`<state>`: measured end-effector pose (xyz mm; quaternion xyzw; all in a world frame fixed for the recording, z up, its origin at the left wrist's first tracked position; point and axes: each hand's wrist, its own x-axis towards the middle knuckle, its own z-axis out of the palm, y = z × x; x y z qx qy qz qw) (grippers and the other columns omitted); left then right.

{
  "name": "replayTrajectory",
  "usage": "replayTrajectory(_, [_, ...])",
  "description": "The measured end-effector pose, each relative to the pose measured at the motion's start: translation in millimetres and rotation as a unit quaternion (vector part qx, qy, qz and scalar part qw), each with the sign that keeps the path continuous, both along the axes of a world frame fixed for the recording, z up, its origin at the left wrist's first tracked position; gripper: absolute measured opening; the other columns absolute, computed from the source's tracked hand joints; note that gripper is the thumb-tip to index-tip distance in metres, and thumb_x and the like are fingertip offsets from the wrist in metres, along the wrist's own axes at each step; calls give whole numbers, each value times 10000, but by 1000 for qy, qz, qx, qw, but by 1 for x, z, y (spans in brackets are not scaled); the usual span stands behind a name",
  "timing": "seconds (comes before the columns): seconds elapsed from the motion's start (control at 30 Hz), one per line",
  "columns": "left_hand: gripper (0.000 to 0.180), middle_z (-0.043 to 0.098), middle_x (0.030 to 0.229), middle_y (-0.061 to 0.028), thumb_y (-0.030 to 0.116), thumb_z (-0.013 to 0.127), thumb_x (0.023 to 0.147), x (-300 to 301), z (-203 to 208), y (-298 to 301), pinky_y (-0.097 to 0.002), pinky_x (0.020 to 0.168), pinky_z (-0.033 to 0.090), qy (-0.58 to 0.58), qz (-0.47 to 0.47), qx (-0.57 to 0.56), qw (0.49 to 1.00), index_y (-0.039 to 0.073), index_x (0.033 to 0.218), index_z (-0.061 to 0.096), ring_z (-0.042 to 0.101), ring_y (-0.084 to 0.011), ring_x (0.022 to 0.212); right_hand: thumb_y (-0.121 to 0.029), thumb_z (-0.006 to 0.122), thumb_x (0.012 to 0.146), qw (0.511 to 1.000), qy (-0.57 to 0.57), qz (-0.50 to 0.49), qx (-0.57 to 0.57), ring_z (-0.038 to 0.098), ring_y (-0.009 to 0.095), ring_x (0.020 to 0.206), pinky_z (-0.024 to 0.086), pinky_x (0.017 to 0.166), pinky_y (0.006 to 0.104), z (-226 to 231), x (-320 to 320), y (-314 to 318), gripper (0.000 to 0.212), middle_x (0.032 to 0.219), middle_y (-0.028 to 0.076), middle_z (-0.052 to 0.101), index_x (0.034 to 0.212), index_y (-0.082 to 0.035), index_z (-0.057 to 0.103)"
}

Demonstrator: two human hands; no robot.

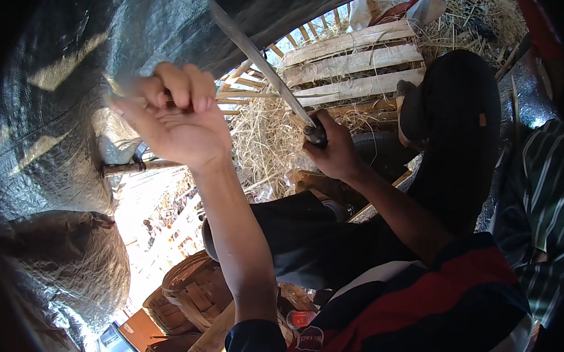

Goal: The person uses a machete to shave and thin a strip of bamboo against a wooden support and then picks up a phone.

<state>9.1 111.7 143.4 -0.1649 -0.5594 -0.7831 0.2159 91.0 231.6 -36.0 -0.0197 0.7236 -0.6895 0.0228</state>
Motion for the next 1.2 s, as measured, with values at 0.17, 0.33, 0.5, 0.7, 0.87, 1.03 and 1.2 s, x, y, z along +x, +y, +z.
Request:
replayTrajectory(0.17, [533, 158, 551, 40, 566, 402, 948, 3, -4, 17, -282, 500, 108, -26, -74, 25, 997, 144, 654, 262, 112, -101, 526, -52, 655, 734, 998, 28, 10, -48, 620, 318, 615, 468, 568, 356, 26, 3, 5, 331, 651, 131, 555, 1009, -30, 470])
replayTrajectory(0.33, [568, 148, 544, 41, 594, 399, 933, 4, -6, 31, -284, 478, 106, -28, 0, 29, 999, 153, 633, 206, 103, -94, 513, -57, 662, 728, 995, 62, 16, -80, 639, 360, 639, 484, 564, 391, 71, 0, 4, 327, 664, 155, 578, 990, -32, 469])
replayTrajectory(0.5, [610, 123, 533, 42, 627, 401, 911, 1, -7, 37, -290, 446, 108, -1, 163, -28, 986, 152, 620, 151, 92, -94, 488, -30, 666, 732, 998, 51, 1, -40, 610, 202, 579, 469, 563, 308, 39, -3, -2, 279, 644, 106, 530, 948, -29, 490])
replayTrajectory(0.7, [622, 124, 528, 40, 642, 377, 909, 0, -6, 26, -291, 445, 111, 5, 202, -31, 979, 150, 611, 139, 92, -99, 487, 1, 673, 733, 999, 51, -11, 2, 628, 185, 617, 468, 557, 302, -4, 7, -10, 270, 679, 105, 562, 932, -34, 495])
replayTrajectory(0.87, [627, 141, 521, 36, 645, 362, 916, -3, -10, 23, -286, 451, 114, -3, 207, -45, 977, 149, 601, 145, 102, -102, 480, -77, 682, 738, 988, 8, -48, 148, 651, 357, 687, 509, 569, 451, -76, 10, -3, 301, 695, 152, 615, 951, -79, 469])
replayTrajectory(1.03, [594, 166, 519, 38, 632, 365, 924, -2, -12, 32, -275, 454, 137, 12, 198, -71, 978, 169, 594, 191, 140, -100, 474, -89, 685, 742, 979, -30, -68, 192, 643, 377, 696, 499, 584, 479, -110, 8, -1, 313, 706, 158, 618, 957, -78, 458])
replayTrajectory(1.2, [553, 183, 533, 41, 609, 389, 922, -8, -7, 25, -252, 448, 169, -11, 200, 6, 980, 167, 620, 254, 157, -97, 467, -47, 665, 741, 992, -8, -108, 70, 649, 359, 678, 498, 574, 415, -45, -11, -3, 308, 704, 150, 604, 978, -47, 468])
